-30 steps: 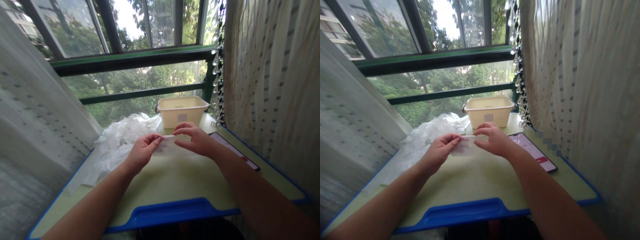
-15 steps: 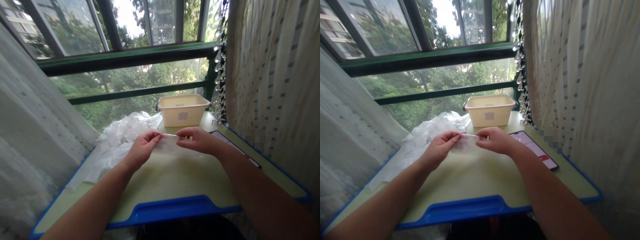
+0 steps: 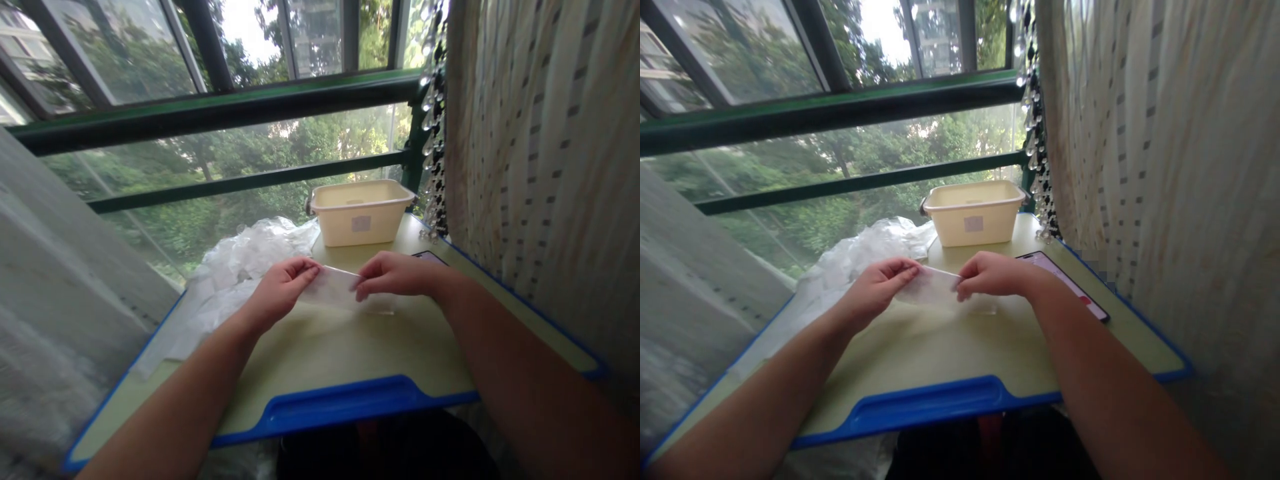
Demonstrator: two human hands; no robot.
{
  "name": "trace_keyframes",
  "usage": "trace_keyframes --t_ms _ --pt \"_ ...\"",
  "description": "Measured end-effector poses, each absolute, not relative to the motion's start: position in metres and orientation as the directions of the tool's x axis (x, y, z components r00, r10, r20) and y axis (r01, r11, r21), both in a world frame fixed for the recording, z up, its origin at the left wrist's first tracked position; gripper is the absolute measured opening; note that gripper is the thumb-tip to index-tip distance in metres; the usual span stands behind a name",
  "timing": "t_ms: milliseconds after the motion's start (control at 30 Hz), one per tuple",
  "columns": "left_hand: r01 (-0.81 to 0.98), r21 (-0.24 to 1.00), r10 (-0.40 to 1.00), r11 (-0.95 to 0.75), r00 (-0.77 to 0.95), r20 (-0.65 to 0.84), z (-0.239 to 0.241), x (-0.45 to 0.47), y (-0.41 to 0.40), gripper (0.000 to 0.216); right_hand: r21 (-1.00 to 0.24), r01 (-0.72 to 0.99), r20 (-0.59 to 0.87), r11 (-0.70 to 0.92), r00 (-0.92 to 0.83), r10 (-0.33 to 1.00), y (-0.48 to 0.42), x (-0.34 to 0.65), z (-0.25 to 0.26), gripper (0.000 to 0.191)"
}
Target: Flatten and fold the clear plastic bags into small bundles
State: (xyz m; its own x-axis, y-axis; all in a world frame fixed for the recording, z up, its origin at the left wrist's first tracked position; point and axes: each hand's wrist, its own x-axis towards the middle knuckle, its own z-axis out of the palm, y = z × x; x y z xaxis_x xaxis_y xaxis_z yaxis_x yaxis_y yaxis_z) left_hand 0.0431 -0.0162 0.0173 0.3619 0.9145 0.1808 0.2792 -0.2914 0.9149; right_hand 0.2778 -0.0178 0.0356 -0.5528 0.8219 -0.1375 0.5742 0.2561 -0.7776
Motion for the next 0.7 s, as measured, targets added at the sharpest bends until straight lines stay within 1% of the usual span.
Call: trace_keyframes --t_ms 133,300,500,600,700 --pt "0.279 0.922 0.913 -0.267 0.378 0.150 0.017 0.043 -0.015 0.027 -0.774 0.584 -0.167 0.244 -0.560 0.812 -0.017 0.278 0.036 0.031" --pt "0.284 0.927 0.912 -0.245 0.392 0.121 0.017 0.041 -0.013 0.027 -0.747 0.612 -0.149 0.260 -0.535 0.831 -0.016 0.279 0.036 0.037" --pt "0.277 0.935 0.923 -0.221 0.370 0.109 0.018 0.039 -0.011 0.028 -0.617 0.686 0.014 0.385 -0.479 0.878 -0.014 0.285 0.040 0.040" --pt "0.274 0.936 0.928 -0.219 0.354 0.114 0.017 0.039 -0.010 0.027 -0.618 0.704 -0.029 0.351 -0.466 0.884 -0.012 0.288 0.037 0.043" --pt "0.271 0.938 0.930 -0.217 0.349 0.114 0.018 0.039 -0.010 0.027 -0.638 0.696 -0.091 0.328 -0.492 0.866 -0.011 0.289 0.034 0.038"
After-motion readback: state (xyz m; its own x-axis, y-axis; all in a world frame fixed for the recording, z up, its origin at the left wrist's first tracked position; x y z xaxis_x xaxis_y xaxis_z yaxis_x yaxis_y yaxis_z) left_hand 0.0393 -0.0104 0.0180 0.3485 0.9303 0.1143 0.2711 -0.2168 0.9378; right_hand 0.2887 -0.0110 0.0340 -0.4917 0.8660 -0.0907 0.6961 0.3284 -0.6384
